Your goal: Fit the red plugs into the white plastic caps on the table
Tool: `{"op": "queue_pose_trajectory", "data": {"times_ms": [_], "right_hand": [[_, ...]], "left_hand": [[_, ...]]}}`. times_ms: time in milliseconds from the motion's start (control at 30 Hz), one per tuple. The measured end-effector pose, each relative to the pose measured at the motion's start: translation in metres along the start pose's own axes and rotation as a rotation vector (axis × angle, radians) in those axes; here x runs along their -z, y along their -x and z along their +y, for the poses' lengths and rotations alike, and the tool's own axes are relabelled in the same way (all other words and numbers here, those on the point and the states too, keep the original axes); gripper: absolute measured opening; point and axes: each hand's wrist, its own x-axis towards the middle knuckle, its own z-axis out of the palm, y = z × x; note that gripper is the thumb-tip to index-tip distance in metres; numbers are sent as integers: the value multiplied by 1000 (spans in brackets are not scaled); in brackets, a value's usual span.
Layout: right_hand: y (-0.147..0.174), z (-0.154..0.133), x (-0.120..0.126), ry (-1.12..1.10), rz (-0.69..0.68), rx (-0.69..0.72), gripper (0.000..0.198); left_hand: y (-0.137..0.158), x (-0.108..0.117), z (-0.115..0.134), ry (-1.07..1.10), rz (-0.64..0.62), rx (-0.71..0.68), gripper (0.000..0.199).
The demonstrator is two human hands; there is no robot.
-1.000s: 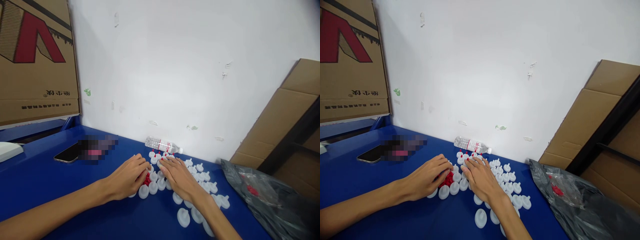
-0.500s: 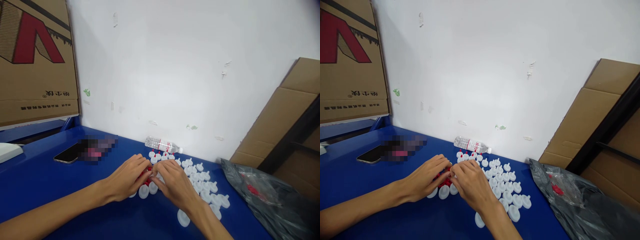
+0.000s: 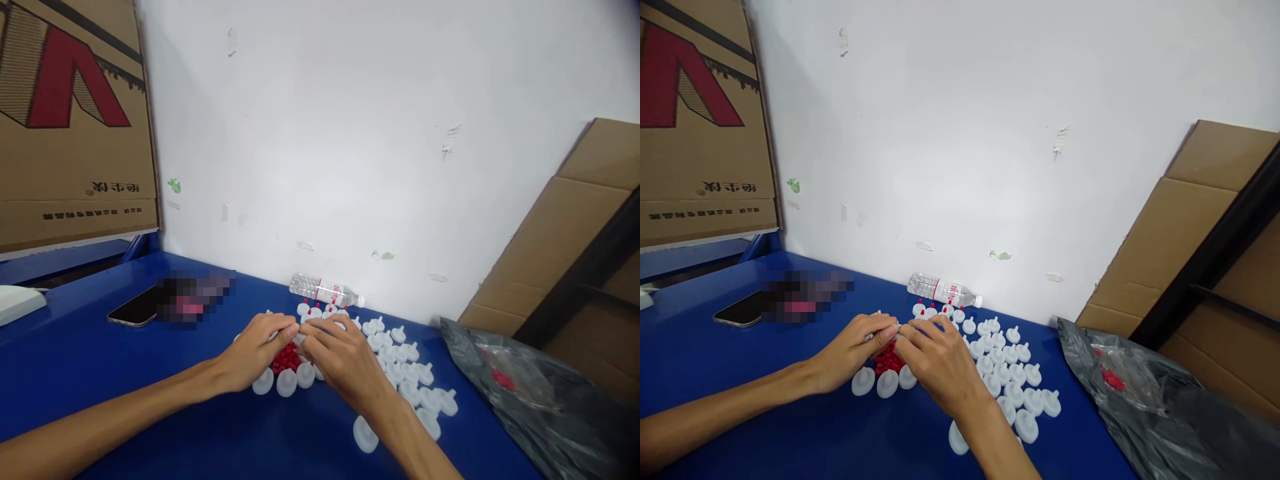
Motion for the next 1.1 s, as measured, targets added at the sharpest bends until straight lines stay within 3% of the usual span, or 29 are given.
{"op": "queue_pose_trajectory", "data": {"times_ms": [67, 167, 300, 433, 600, 733, 833, 1100], "right_hand": [[2, 7, 4, 84, -10, 18, 27], [12, 25, 13, 87, -59, -184, 26], [26, 45, 19, 71, -50, -403, 11], [29, 47, 11, 8, -125, -401, 15], [28, 38, 6, -61, -224, -398, 33], [31, 34, 6, -137, -350, -427, 40], [31, 36, 8, -154, -366, -439, 40], [17, 93, 19, -48, -422, -585, 53]], "left_hand": [[0, 0, 3, 204, 35, 91, 51], [0, 5, 7, 333, 118, 165, 51], [-1, 11, 8, 112, 131, 78, 50], [-2, 9, 6, -2, 37, 79, 47], [0, 5, 5, -191, 54, 73, 35], [3, 2, 4, -248, 21, 22, 30], [5, 0, 3, -280, -4, 12, 29], [4, -1, -2, -323, -26, -10, 22]]}}
